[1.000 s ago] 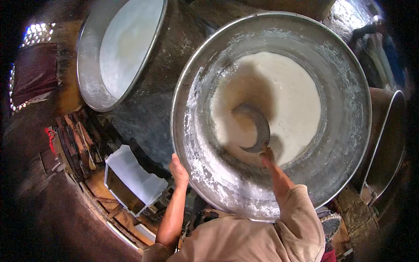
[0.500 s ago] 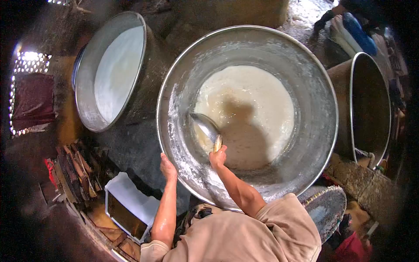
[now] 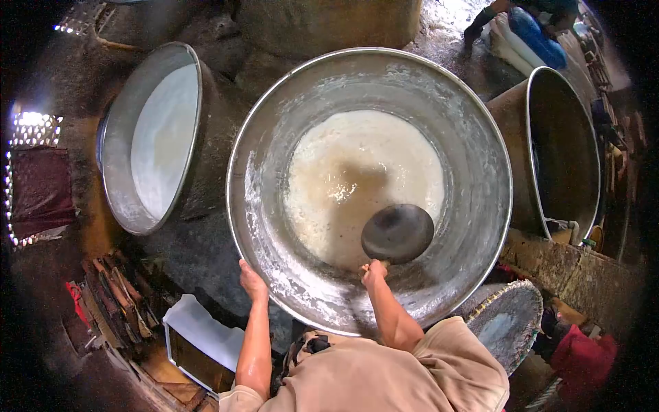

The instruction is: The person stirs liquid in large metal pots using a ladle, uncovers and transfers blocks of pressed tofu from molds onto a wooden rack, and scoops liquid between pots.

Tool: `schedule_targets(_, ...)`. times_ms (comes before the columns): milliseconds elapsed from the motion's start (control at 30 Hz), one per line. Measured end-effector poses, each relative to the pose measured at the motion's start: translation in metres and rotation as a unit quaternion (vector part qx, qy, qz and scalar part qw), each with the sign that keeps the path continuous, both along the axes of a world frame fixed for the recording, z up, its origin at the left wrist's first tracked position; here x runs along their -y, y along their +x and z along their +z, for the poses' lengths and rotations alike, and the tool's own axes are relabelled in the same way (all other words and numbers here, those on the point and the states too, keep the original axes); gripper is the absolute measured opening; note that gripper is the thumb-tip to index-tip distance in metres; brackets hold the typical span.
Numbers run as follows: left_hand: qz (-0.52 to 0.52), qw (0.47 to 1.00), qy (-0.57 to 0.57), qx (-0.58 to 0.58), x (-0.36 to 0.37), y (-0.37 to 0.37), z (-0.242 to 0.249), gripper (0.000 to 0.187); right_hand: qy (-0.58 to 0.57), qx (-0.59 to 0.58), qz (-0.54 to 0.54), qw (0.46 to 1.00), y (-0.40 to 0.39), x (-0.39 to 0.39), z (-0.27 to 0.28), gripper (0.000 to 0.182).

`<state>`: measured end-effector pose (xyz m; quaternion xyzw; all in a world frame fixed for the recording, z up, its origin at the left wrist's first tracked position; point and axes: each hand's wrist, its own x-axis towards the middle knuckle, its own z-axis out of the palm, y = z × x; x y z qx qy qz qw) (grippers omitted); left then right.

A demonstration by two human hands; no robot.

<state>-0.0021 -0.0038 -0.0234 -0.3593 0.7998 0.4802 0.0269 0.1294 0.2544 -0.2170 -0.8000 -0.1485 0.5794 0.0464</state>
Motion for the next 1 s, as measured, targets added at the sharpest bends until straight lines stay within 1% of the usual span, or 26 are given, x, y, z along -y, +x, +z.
schedule_targets(67, 0.019, 1.000, 0.009, 0.002, 0.006, 0.003, -0.003, 0.065, -0.069, -0.025, -0.044, 0.996, -0.012, -0.004, -0.027, 0.002)
schedule_targets(100, 0.035, 0.998, 0.061, 0.005, -0.003, 0.000, 0.006, 0.066, -0.115, -0.018, -0.091, 0.989, -0.027, -0.012, -0.027, 0.004)
schedule_targets(200, 0.010, 1.000, 0.012, 0.012, 0.001, 0.002, 0.001, 0.066, -0.113, -0.110, -0.083, 0.984, -0.062, -0.020, -0.032, 0.005)
schedule_targets(233, -0.002, 1.000, 0.008, 0.019, 0.001, 0.001, 0.006, 0.067, -0.098, -0.118, -0.080, 0.985, -0.077, -0.023, -0.031, 0.006)
schedule_targets(333, -0.001, 0.999, 0.035, 0.015, -0.003, 0.001, 0.011, 0.068, -0.072, -0.163, -0.151, 0.972, -0.117, -0.038, -0.042, 0.013)
schedule_targets(367, -0.032, 0.999, -0.039, 0.006, 0.008, 0.007, 0.001, 0.067, -0.117, -0.234, -0.167, 0.950, -0.123, -0.044, -0.049, 0.023)
schedule_targets(467, 0.040, 0.999, 0.020, -0.003, -0.003, 0.002, 0.004, 0.068, -0.109, -0.345, -0.197, 0.911, -0.155, -0.061, -0.059, 0.029)
schedule_targets(500, 0.063, 0.998, 0.028, 0.011, -0.005, 0.000, 0.006, 0.069, -0.095, -0.372, -0.154, 0.910, -0.166, -0.068, -0.066, 0.031)
schedule_targets(567, 0.062, 0.998, 0.001, 0.019, -0.002, 0.003, 0.004, 0.069, -0.069, -0.425, -0.068, 0.900, -0.190, -0.077, -0.082, 0.034)
schedule_targets(600, 0.062, 0.998, -0.012, 0.020, 0.000, 0.002, 0.003, 0.069, -0.063, -0.409, -0.071, 0.908, -0.201, -0.083, -0.089, 0.034)
schedule_targets(633, 0.065, 0.998, 0.006, 0.004, -0.002, 0.002, 0.003, 0.067, -0.057, -0.394, -0.074, 0.915, -0.211, -0.088, -0.096, 0.034)
schedule_targets(733, 0.023, 0.995, -0.094, 0.035, -0.007, 0.001, 0.010, 0.065, -0.055, -0.381, -0.074, 0.920, -0.238, -0.106, -0.105, 0.033)
schedule_targets(767, 0.024, 0.997, -0.067, 0.022, -0.005, 0.001, 0.009, 0.064, -0.056, -0.384, -0.073, 0.919, -0.247, -0.114, -0.104, 0.032)
schedule_targets(833, 0.026, 1.000, -0.011, -0.007, -0.001, 0.003, 0.004, 0.063, -0.147, -0.384, -0.173, 0.895, -0.257, -0.143, -0.174, 0.028)
schedule_targets(867, 0.014, 1.000, -0.019, -0.008, -0.005, -0.001, 0.008, 0.063, -0.189, -0.375, -0.223, 0.880, -0.261, -0.157, -0.209, 0.026)
schedule_targets(933, -0.008, 0.999, -0.036, -0.005, -0.015, -0.005, 0.021, 0.063, -0.123, -0.366, -0.176, 0.906, -0.292, -0.174, -0.146, 0.019)
schedule_targets(967, -0.007, 0.998, -0.065, 0.021, 0.002, 0.002, 0.002, 0.064, -0.091, -0.355, -0.154, 0.918, -0.307, -0.182, -0.119, 0.016)
schedule_targets(1000, -0.013, 0.996, -0.077, 0.031, 0.004, 0.002, -0.001, 0.064, -0.065, -0.340, -0.141, 0.928, -0.318, -0.191, -0.093, 0.014)
